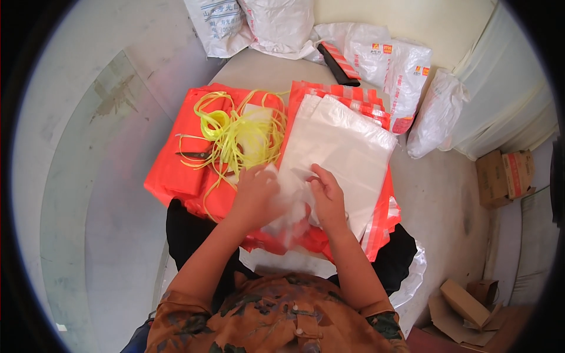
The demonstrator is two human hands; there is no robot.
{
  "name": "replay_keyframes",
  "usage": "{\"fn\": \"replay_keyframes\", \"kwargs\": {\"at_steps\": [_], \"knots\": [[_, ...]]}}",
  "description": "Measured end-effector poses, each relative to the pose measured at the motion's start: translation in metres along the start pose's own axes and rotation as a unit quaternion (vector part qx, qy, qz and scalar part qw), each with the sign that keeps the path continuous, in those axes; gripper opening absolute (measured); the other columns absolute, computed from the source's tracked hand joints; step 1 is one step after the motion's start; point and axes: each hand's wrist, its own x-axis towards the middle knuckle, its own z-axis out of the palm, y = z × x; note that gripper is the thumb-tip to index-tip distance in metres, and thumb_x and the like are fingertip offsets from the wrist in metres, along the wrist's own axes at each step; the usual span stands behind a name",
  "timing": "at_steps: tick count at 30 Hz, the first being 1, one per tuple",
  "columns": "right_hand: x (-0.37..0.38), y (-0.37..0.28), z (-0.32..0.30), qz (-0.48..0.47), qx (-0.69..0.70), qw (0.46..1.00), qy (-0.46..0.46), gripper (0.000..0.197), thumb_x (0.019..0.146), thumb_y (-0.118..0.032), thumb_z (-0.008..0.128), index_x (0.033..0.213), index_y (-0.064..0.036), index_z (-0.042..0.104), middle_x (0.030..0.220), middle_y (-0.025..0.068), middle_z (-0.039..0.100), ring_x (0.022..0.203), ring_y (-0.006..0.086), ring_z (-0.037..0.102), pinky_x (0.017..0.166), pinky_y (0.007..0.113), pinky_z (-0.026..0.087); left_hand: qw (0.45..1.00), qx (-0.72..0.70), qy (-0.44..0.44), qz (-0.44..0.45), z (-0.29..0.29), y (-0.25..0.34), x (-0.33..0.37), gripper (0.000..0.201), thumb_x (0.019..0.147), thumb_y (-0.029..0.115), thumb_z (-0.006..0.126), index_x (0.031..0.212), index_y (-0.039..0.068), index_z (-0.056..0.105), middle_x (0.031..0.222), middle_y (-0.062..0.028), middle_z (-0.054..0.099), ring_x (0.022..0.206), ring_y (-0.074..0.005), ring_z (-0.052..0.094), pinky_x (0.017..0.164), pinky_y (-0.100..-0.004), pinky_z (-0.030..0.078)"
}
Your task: The person organizes and ties together red and white plastic bags by hand, including using a yellow plastic strip to bundle them and placing finished bundles into a white container.
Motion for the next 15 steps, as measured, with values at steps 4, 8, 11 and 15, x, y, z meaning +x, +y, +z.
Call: {"fn": "replay_keyframes", "kwargs": {"at_steps": [4, 8, 11, 15], "knots": [[-0.004, -0.009, 0.003, -0.068, -0.074, 0.995, -0.027, 0.035, 0.096, -0.002, 0.051, 0.13, 0.002, 0.057, 0.124, 0.0107, 0.06, 0.109, 0.0193, 0.059, 0.097, 0.029, 0.045, 0.996, 0.057, -0.018, 0.064, -0.006, 0.009, -0.027, 0.039, 0.064, 0.026, 0.086, 0.095, 0.011, 0.067, 0.103, -0.0048, 0.065, 0.115, -0.0344, 0.055, 0.102, -0.0512, 0.04], [-0.012, -0.01, -0.005, -0.154, -0.158, 0.961, -0.163, 0.029, 0.089, 0.005, 0.051, 0.115, 0.0019, 0.064, 0.12, 0.0135, 0.063, 0.101, 0.0227, 0.063, 0.089, 0.03, 0.049, 0.996, 0.009, -0.042, 0.076, -0.011, 0.014, -0.055, 0.036, 0.07, 0.024, 0.083, 0.099, 0.01, 0.067, 0.1, -0.0068, 0.067, 0.11, -0.0316, 0.059, 0.1, -0.0516, 0.041], [-0.017, -0.02, -0.004, -0.132, -0.128, 0.972, -0.149, 0.026, 0.088, 0.005, 0.05, 0.108, 0.0009, 0.066, 0.115, 0.0139, 0.065, 0.098, 0.0237, 0.065, 0.086, 0.031, 0.051, 0.996, -0.06, -0.039, 0.047, -0.017, 0.018, -0.071, 0.033, 0.073, 0.019, 0.08, 0.101, 0.009, 0.065, 0.099, -0.0088, 0.067, 0.105, -0.0316, 0.062, 0.095, -0.0476, 0.046], [-0.023, -0.024, -0.003, -0.019, -0.071, 0.995, -0.068, 0.024, 0.086, 0.004, 0.051, 0.104, -0.0007, 0.067, 0.111, 0.0142, 0.067, 0.099, 0.0259, 0.066, 0.087, 0.034, 0.052, 0.985, -0.145, -0.012, -0.09, -0.011, 0.01, -0.085, 0.029, 0.076, 0.007, 0.073, 0.103, 0.005, 0.062, 0.098, -0.0123, 0.065, 0.096, -0.0323, 0.063, 0.084, -0.0399, 0.05]]}}
